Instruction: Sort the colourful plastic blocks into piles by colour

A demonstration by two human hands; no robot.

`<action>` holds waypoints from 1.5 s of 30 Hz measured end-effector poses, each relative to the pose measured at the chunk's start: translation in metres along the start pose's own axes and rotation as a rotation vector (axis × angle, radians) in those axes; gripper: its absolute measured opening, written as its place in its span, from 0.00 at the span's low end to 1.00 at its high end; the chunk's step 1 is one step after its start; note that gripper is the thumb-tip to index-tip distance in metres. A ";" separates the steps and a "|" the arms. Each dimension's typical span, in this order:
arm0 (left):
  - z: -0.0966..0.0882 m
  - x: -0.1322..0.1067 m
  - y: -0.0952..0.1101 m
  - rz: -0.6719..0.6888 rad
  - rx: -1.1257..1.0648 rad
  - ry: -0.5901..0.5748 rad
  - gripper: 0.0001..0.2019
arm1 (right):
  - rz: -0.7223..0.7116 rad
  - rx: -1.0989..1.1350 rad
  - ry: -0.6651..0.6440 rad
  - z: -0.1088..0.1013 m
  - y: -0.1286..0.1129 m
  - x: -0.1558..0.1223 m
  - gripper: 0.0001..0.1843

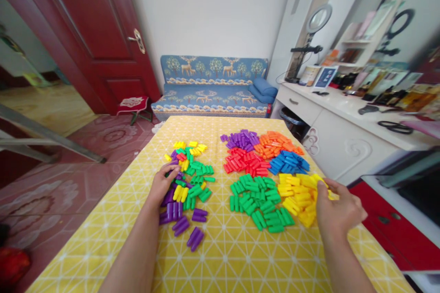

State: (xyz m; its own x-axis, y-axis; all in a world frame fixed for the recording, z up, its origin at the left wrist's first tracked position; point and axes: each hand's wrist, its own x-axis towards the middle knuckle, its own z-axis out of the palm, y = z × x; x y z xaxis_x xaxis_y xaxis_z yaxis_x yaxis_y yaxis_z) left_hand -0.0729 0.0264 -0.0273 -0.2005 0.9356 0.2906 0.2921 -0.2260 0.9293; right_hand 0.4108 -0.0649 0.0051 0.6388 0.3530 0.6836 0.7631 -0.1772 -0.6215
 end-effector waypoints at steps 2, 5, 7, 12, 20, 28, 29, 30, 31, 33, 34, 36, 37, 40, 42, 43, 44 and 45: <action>0.000 0.000 0.001 -0.009 0.006 0.001 0.13 | 0.022 -0.106 0.043 0.001 0.000 -0.005 0.18; 0.000 0.000 0.002 -0.015 0.012 -0.001 0.13 | 0.008 -0.144 0.032 0.001 0.000 -0.013 0.19; 0.000 0.000 0.003 -0.009 0.014 -0.003 0.13 | 0.001 -0.155 0.004 0.000 0.000 -0.018 0.19; 0.000 0.000 0.003 0.001 0.011 0.001 0.13 | 0.042 -0.178 0.047 -0.001 0.005 -0.021 0.18; 0.001 -0.002 0.004 0.018 -0.006 0.022 0.11 | -0.131 0.120 0.120 0.001 -0.032 -0.032 0.10; 0.000 -0.001 0.005 0.015 0.028 0.013 0.11 | -0.306 0.613 -0.753 0.025 -0.162 -0.124 0.10; 0.000 -0.001 0.004 0.013 0.034 0.013 0.12 | -0.318 0.626 -0.831 0.033 -0.175 -0.135 0.12; 0.000 -0.001 0.004 0.012 0.038 0.014 0.12 | -0.327 0.623 -0.879 0.043 -0.188 -0.145 0.15; 0.000 -0.001 0.003 0.012 0.041 0.013 0.12 | -0.331 0.610 -0.905 0.053 -0.198 -0.152 0.18; 0.000 -0.001 0.002 0.018 0.047 0.007 0.11 | -0.336 0.544 -0.920 0.076 -0.216 -0.162 0.22; -0.001 -0.001 0.002 0.022 0.047 0.005 0.11 | -0.336 0.496 -0.925 0.087 -0.223 -0.165 0.24; -0.001 -0.001 0.002 0.026 0.045 0.006 0.11 | -0.334 0.381 -0.954 0.105 -0.233 -0.168 0.27; -0.001 -0.001 0.002 0.026 0.044 0.009 0.11 | -0.334 0.328 -0.980 0.112 -0.236 -0.169 0.28; 0.000 -0.001 0.001 0.025 0.039 0.014 0.11 | -0.341 0.260 -1.042 0.123 -0.240 -0.175 0.28; 0.001 0.000 0.001 0.025 0.034 0.016 0.11 | -0.343 0.292 -1.030 0.123 -0.239 -0.181 0.26; 0.001 0.000 0.000 0.024 0.031 0.018 0.11 | -0.337 0.326 -1.010 0.121 -0.239 -0.184 0.25; 0.001 0.000 0.000 0.023 0.029 0.022 0.11 | -0.327 0.370 -0.984 0.119 -0.238 -0.187 0.25; 0.001 0.000 0.000 0.023 0.028 0.024 0.11 | -0.315 0.419 -0.957 0.117 -0.238 -0.191 0.25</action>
State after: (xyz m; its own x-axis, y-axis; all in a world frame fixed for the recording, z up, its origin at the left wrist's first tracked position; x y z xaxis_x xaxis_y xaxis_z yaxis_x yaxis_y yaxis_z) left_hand -0.0718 0.0268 -0.0278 -0.2160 0.9234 0.3172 0.3228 -0.2391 0.9158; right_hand 0.0963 0.0170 -0.0220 -0.0590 0.9284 0.3669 0.6689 0.3096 -0.6758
